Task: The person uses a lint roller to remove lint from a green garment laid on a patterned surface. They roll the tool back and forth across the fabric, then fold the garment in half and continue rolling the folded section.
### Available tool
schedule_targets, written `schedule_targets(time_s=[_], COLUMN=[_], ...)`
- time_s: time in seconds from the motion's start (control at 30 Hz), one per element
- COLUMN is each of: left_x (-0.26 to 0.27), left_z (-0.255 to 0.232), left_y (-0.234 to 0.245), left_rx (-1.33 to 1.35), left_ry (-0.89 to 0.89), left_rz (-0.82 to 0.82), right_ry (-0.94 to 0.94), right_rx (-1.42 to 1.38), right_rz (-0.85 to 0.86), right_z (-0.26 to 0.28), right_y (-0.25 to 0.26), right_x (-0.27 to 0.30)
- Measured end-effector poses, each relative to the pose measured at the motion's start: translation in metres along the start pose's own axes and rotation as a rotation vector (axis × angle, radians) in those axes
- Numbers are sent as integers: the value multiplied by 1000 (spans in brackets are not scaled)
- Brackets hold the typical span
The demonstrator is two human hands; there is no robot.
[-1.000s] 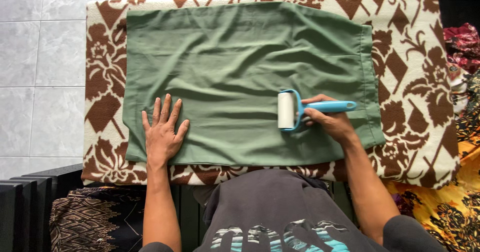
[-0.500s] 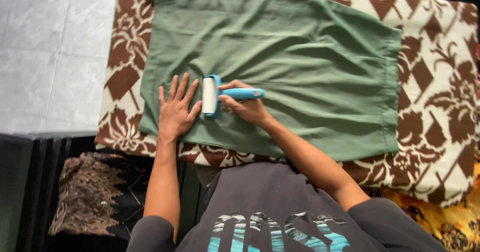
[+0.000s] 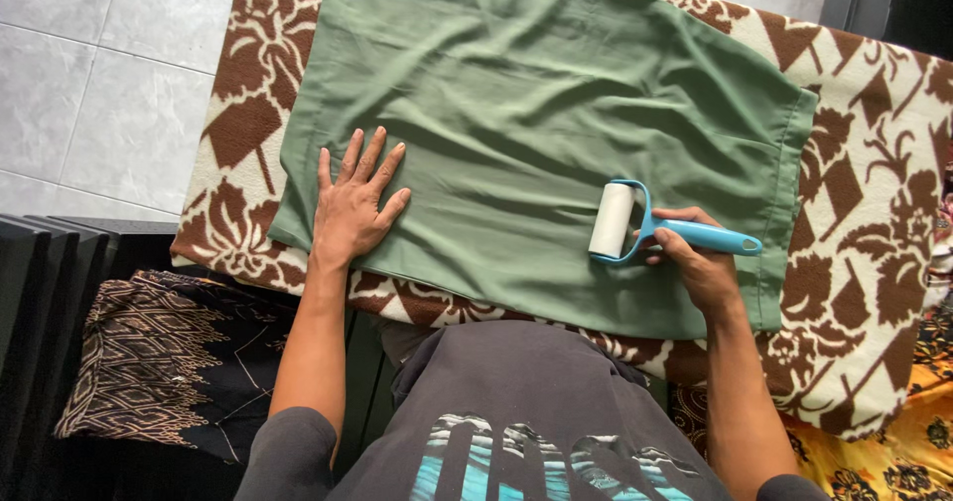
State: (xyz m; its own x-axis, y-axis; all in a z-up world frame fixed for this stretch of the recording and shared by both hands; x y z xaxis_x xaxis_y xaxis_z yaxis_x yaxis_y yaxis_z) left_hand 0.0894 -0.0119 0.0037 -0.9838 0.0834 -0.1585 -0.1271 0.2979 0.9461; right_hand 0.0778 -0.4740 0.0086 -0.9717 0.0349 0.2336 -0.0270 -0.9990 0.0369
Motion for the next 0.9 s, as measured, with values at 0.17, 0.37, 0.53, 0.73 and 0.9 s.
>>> schedule_targets(time_s=[0.17, 0.37, 0.53, 0.73, 0.9], left_x=[-1, -1, 0, 0, 0], left_z=[-1, -2, -4, -2, -3], left_y=[1, 1, 4, 0, 2], left_rx=[2, -8, -12, -11, 11], left_ry=[0, -18, -48, -26, -27], left_rz=[-3, -10, -29, -13, -19], right_ry=[0, 105, 146, 171, 20], right_rx=[-8, -262, -172, -211, -17], right_rz=[48, 297, 315, 335, 92], right_z=[-1, -8, 4, 4, -19], right_y=[-43, -197, -270, -219, -77], right_x=[-11, -36, -36, -33, -19])
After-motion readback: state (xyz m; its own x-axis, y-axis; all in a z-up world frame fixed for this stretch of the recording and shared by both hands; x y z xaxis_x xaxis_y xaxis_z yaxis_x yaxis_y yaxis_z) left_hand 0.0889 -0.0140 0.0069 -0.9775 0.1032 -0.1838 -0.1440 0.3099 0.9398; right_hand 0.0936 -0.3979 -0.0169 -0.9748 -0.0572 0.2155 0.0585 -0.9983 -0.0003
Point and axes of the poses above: each hand's wrist, its own x-axis away from the middle knuckle, its own y-axis out of the back of the hand, z = x × y, the point moved 9 cm from there along -x, towards the middle knuckle, and after that the axes turned 9 degrees about -z, right-handed, at the moved point
